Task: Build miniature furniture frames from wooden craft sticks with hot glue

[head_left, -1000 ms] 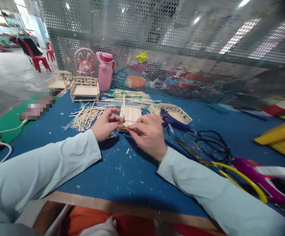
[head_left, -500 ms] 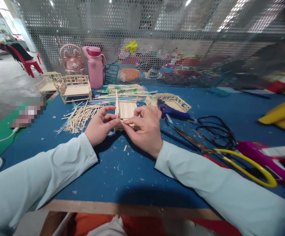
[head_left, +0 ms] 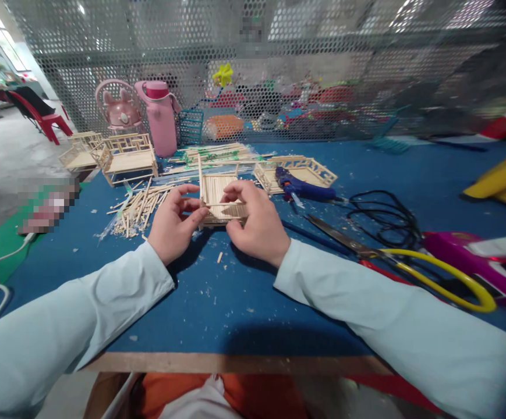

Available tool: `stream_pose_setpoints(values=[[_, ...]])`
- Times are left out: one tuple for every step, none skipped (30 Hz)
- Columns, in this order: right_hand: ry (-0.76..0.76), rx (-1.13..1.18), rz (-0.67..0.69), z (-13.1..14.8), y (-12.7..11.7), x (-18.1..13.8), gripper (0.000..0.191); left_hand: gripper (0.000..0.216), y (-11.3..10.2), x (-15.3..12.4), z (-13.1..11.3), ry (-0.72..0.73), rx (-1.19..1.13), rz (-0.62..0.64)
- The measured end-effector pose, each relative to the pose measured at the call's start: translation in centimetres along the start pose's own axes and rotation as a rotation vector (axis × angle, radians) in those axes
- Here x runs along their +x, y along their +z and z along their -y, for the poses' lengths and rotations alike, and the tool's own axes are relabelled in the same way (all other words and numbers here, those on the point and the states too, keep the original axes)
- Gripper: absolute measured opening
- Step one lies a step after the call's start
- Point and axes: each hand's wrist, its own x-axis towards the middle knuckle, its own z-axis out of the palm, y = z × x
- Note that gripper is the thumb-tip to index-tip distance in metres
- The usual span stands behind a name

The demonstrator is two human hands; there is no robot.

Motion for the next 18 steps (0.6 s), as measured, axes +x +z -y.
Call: stream_pose_setpoints(values=[[-0.004, -0.007, 0.019, 0.0, -0.1, 0.1, 0.042, 0.035, 0.0, 0.0, 0.0, 0.003, 0.018, 0.001], [-0.008, -0.021, 0.032, 0.0, -0.1, 0.3, 0.042, 0.035, 0.0, 0.0, 0.0, 0.006, 0.032, 0.001], [-0.011, -0.037, 0.042, 0.0, -0.2, 0.4, 0.041, 0.036, -0.1, -0.1, 0.0, 0.012, 0.045, 0.001], [-0.012, -0.052, 0.051, 0.1, -0.3, 0.4, 0.040, 0.037, -0.1, -0.1, 0.0, 0.018, 0.056, 0.002], [-0.009, -0.063, 0.060, 0.1, -0.3, 0.5, 0.039, 0.037, -0.1, -0.1, 0.0, 0.024, 0.065, 0.002], [-0.007, -0.074, 0.070, 0.2, -0.4, 0.4, 0.038, 0.038, -0.1, -0.1, 0.1, 0.029, 0.073, 0.004], [-0.007, -0.081, 0.078, 0.2, -0.4, 0.4, 0.037, 0.038, -0.2, -0.1, 0.1, 0.034, 0.078, 0.005], [-0.010, -0.086, 0.077, 0.3, -0.5, 0.4, 0.037, 0.037, -0.2, -0.1, 0.1, 0.038, 0.081, 0.007], [-0.013, -0.088, 0.065, 0.2, -0.5, 0.4, 0.036, 0.037, -0.2, -0.1, 0.1, 0.041, 0.082, 0.011], [-0.016, -0.086, 0.049, 0.2, -0.5, 0.4, 0.035, 0.037, -0.3, -0.1, 0.1, 0.044, 0.083, 0.014], [-0.020, -0.081, 0.035, 0.0, -0.5, 0.4, 0.031, 0.037, -0.3, -0.1, 0.1, 0.045, 0.084, 0.016], [-0.026, -0.074, 0.031, -0.2, -0.5, 0.6, 0.026, 0.037, -0.2, -0.1, 0.1, 0.044, 0.086, 0.017], [-0.035, -0.072, 0.039, -0.6, -0.6, 0.8, 0.020, 0.037, -0.2, -0.1, 0.0, 0.043, 0.089, 0.018], [-0.043, -0.076, 0.059, -1.0, -0.6, 1.0, 0.014, 0.037, -0.1, 0.0, 0.0, 0.043, 0.094, 0.016], [-0.050, -0.088, 0.084, -1.4, -0.7, 1.2, 0.011, 0.037, 0.1, 0.0, -0.1, 0.043, 0.100, 0.011], [-0.052, -0.105, 0.111, -1.9, -0.9, 1.5, 0.011, 0.037, 0.3, -0.1, -0.1, 0.043, 0.106, 0.007], [-0.050, -0.123, 0.134, -2.3, -1.0, 1.7, 0.012, 0.037, 0.5, -0.1, -0.1, 0.042, 0.114, 0.003], [-0.042, -0.136, 0.146, -2.6, -1.3, 1.8, 0.013, 0.038, 0.7, -0.1, -0.1, 0.040, 0.122, 0.001]])
